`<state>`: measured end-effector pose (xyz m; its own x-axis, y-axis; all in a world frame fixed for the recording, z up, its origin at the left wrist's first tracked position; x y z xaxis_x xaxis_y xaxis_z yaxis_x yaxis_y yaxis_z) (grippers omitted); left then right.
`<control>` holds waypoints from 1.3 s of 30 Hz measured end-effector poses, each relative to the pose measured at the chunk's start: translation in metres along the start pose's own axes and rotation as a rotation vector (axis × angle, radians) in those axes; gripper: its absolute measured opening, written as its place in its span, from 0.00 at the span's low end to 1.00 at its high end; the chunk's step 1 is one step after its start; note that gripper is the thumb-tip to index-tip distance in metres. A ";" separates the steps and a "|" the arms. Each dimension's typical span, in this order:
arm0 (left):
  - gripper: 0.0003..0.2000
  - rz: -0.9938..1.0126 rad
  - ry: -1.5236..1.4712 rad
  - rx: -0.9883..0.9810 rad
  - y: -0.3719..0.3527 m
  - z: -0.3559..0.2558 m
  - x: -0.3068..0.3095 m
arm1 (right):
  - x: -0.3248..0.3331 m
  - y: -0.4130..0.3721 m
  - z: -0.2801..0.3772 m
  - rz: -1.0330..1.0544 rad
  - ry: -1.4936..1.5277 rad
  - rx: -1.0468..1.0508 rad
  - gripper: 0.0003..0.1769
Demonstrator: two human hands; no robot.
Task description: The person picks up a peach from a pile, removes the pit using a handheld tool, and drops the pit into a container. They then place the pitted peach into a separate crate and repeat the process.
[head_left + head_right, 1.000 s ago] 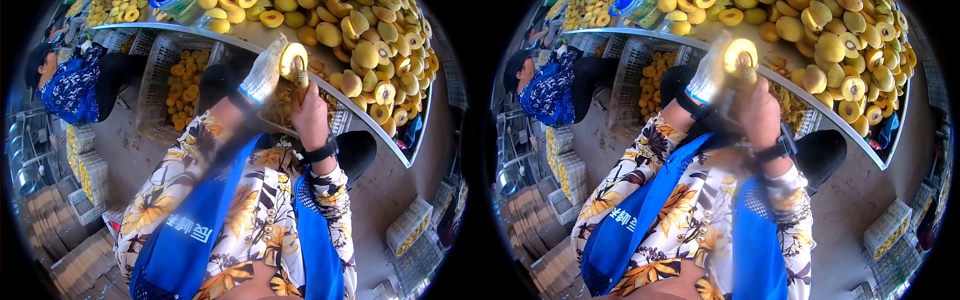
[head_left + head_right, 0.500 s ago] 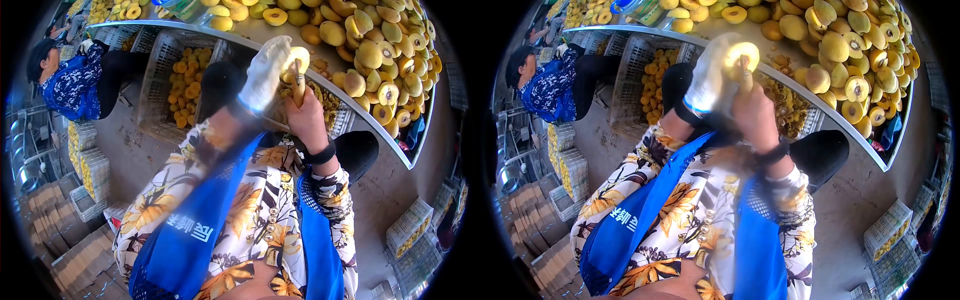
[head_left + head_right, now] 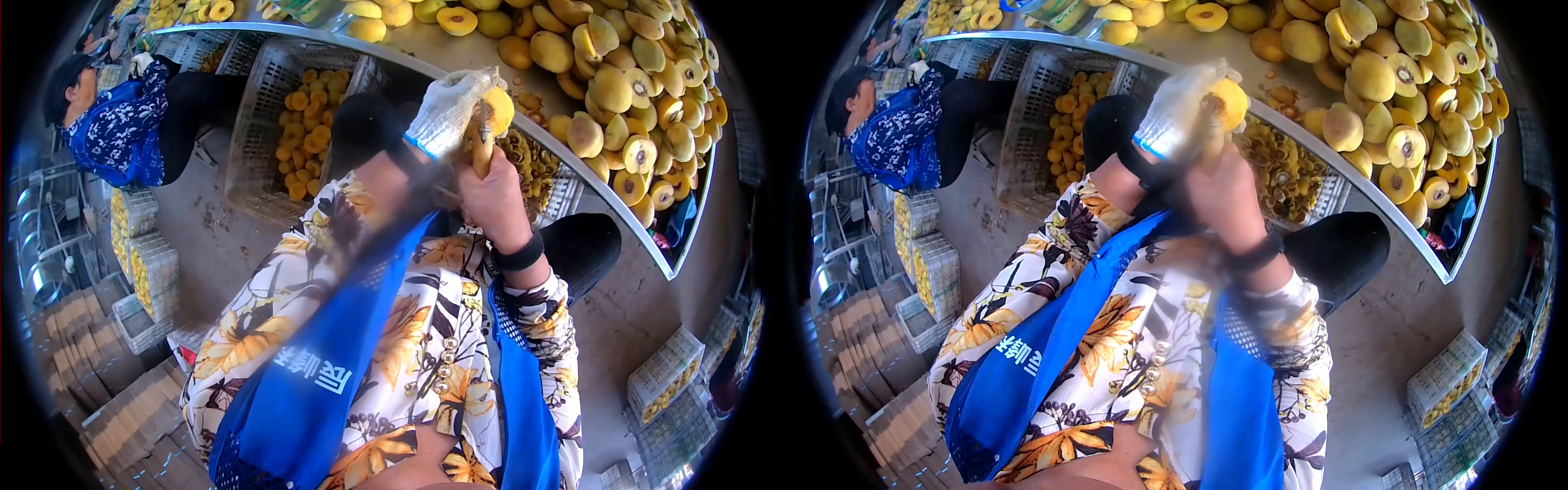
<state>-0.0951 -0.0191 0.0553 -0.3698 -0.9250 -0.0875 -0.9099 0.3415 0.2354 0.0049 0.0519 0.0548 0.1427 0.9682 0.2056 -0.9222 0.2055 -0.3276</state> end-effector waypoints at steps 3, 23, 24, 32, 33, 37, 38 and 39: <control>0.10 -0.036 -0.238 0.271 -0.001 0.000 -0.004 | 0.001 -0.004 0.001 0.028 0.076 -0.032 0.06; 0.20 -0.074 -0.656 0.713 -0.008 -0.011 -0.003 | 0.008 -0.013 -0.016 0.784 1.227 -0.209 0.08; 0.21 -0.168 -0.511 0.557 -0.009 -0.017 0.008 | 0.009 -0.014 -0.020 0.766 1.216 -0.187 0.07; 0.25 -0.303 1.612 -0.037 0.022 -0.053 0.157 | 0.029 0.003 -0.085 0.051 -0.610 0.237 0.13; 0.25 -0.195 1.576 -0.070 0.029 -0.046 0.145 | 0.025 0.007 -0.084 0.052 -0.536 0.209 0.14; 0.25 0.215 1.692 0.054 0.059 -0.012 0.048 | 0.018 0.009 -0.065 0.016 -0.406 0.123 0.16; 0.26 0.282 1.683 0.032 0.066 0.001 0.035 | 0.022 0.005 -0.055 0.006 -0.413 0.133 0.16; 0.26 0.247 1.863 0.121 0.074 0.017 0.022 | 0.026 0.002 -0.051 -0.004 -0.420 0.141 0.16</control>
<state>-0.1738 -0.0109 0.0540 0.0977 0.1950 0.9759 -0.9125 0.4090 0.0096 0.0249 0.0847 0.0125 0.0149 0.8195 0.5729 -0.9660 0.1597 -0.2032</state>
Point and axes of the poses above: each hand's wrist, its own y-axis towards the middle knuckle, its own x-axis out of the back of the hand, z = x × y, the point moved 2 cm from there along y, towards the middle knuckle, and after that the axes turned 1 degree about -z, right-handed, at the moved point
